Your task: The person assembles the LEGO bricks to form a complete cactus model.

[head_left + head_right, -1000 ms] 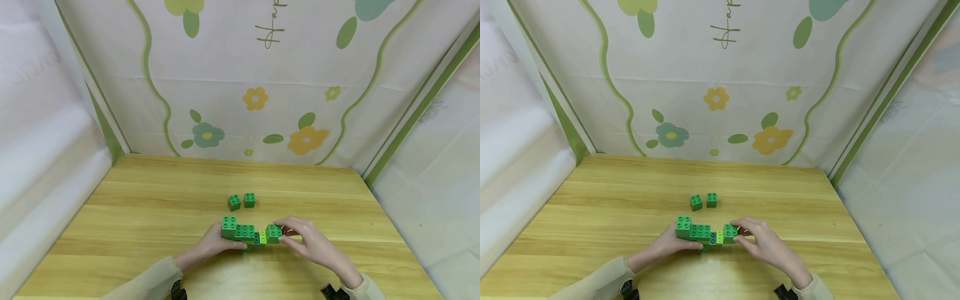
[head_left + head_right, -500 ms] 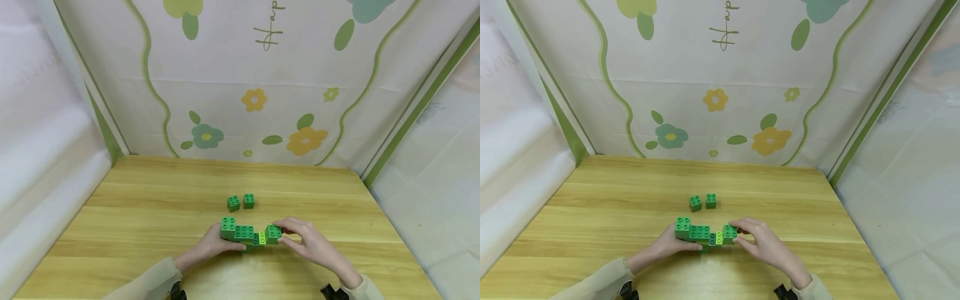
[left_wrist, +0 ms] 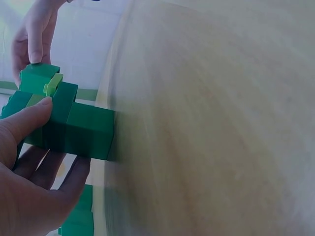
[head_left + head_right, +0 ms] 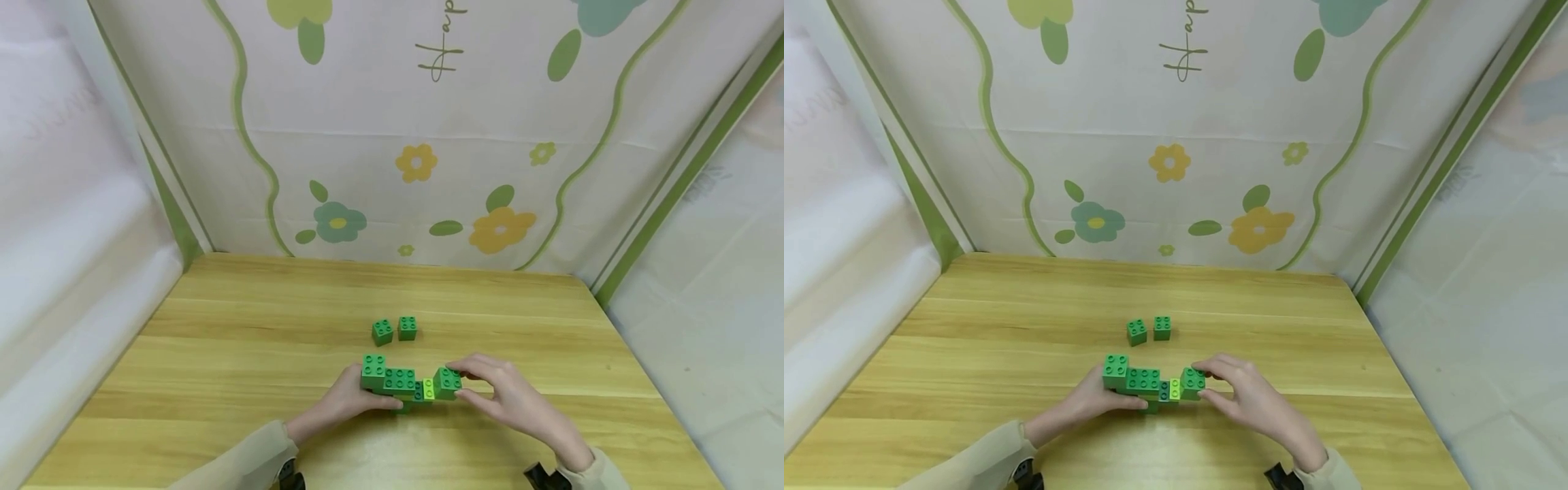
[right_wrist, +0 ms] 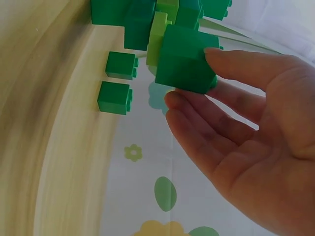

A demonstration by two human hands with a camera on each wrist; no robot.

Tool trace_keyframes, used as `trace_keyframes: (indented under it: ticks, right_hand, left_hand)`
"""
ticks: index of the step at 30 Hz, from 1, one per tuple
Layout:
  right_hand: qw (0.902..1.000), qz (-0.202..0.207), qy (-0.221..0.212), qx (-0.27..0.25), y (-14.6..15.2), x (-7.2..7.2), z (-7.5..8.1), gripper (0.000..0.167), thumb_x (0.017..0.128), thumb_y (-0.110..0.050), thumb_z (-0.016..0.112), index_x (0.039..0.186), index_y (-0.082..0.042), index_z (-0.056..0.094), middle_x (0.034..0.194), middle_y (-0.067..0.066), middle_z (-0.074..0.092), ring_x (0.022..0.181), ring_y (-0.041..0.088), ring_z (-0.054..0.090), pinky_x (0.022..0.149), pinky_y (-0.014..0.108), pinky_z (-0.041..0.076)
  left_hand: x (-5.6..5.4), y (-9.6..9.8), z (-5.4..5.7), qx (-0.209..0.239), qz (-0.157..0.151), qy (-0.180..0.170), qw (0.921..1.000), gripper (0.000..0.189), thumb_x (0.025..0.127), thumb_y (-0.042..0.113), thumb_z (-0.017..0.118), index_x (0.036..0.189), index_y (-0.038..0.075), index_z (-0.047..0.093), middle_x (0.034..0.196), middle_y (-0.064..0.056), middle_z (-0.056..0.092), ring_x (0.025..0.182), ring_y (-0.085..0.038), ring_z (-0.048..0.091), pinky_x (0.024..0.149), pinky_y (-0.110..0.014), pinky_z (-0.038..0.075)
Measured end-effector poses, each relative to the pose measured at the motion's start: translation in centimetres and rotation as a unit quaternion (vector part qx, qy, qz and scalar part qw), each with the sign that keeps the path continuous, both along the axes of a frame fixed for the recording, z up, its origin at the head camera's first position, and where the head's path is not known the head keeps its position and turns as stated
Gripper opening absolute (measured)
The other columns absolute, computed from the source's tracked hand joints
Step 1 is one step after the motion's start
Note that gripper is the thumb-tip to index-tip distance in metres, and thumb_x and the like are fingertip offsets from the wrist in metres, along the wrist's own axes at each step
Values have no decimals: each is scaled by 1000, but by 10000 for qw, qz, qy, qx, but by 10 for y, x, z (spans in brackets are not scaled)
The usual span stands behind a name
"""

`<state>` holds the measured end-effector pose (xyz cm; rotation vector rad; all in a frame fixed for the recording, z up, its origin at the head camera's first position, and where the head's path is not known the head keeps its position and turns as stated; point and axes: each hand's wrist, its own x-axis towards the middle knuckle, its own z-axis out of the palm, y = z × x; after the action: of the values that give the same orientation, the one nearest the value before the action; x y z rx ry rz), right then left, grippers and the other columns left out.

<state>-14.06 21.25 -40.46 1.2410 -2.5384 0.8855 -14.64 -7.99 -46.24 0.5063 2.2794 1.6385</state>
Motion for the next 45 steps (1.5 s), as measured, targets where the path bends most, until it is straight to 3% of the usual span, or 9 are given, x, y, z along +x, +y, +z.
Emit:
trace_keyframes:
  ticks: [11, 14, 17, 21, 24, 29, 33, 42, 45]
  right_hand:
    - [9998, -93, -74, -149, -6, 2, -5, 39, 86, -6, 74, 123, -4, 64, 112, 4, 72, 96, 16, 70, 82, 28, 62]
    - [9990, -173, -301, -286, -6, 3, -10, 38, 88, -8, 73, 125, -6, 63, 112, 1, 70, 98, 14, 69, 82, 30, 63]
    - [9949, -180, -860, -488, -7, 5, -16, 37, 93, -10, 68, 128, -6, 60, 118, 4, 67, 103, 14, 68, 83, 33, 63]
    - [9785, -152, -1909, -768, -7, 7, -22, 38, 99, -16, 60, 136, -9, 54, 128, 11, 62, 107, 14, 67, 87, 29, 61]
    - [9685, -61, -2303, -943, -8, 8, -27, 39, 101, -15, 56, 139, -9, 50, 128, 15, 61, 107, 11, 67, 89, 28, 61]
    - [9681, 85, -2197, -1204, -9, 6, -37, 39, 100, -7, 55, 137, 0, 48, 121, 19, 62, 110, 6, 65, 91, 24, 60]
    - [9647, 111, -2186, -1467, -11, 6, -42, 38, 99, -3, 56, 136, 0, 49, 119, 20, 61, 111, 4, 63, 93, 22, 58]
    - [9606, 255, -2151, -1743, -15, 6, -44, 39, 98, 0, 56, 135, 5, 47, 117, 19, 60, 112, 17, 65, 94, 25, 58]
    - [9609, 178, -2197, -1679, -15, 6, -44, 39, 98, -2, 57, 135, 5, 47, 117, 20, 60, 113, 15, 65, 94, 27, 59]
  left_hand:
    - [1, 0, 0, 46, -29, 112, 9999, 47, 76, 26, 86, 119, 14, 70, 115, -2, 75, 110, -19, 68, 96, -21, 53]
    - [0, 0, -1, 39, -31, 125, 9999, 47, 76, 26, 86, 118, 14, 70, 114, -2, 75, 109, -18, 69, 95, -21, 53]
    - [0, 0, -1, 32, -31, 115, 9999, 46, 76, 26, 86, 118, 14, 71, 113, -2, 75, 108, -16, 69, 94, -20, 53]
    - [1, 0, -1, 13, -13, 66, 10000, 46, 76, 26, 87, 117, 14, 71, 112, -2, 76, 106, -15, 69, 92, -18, 53]
    - [1, 0, -1, 23, -6, 53, 10000, 46, 76, 26, 87, 117, 14, 71, 112, -3, 76, 105, -15, 69, 91, -18, 52]
    - [0, 0, -2, 46, -12, 83, 10000, 46, 76, 26, 87, 117, 14, 70, 113, -2, 75, 106, -14, 69, 92, -18, 52]
    - [-1, 0, -4, 10, 8, 139, 9999, 46, 75, 26, 87, 117, 14, 71, 113, -2, 76, 106, -14, 69, 93, -19, 52]
    - [-1, -1, -3, 60, -11, 164, 9998, 45, 76, 26, 86, 118, 15, 71, 114, -1, 75, 108, -13, 69, 94, -19, 52]
    - [0, -1, -2, 46, 14, 212, 9998, 46, 76, 26, 86, 118, 14, 71, 114, -2, 75, 107, -12, 69, 94, -20, 54]
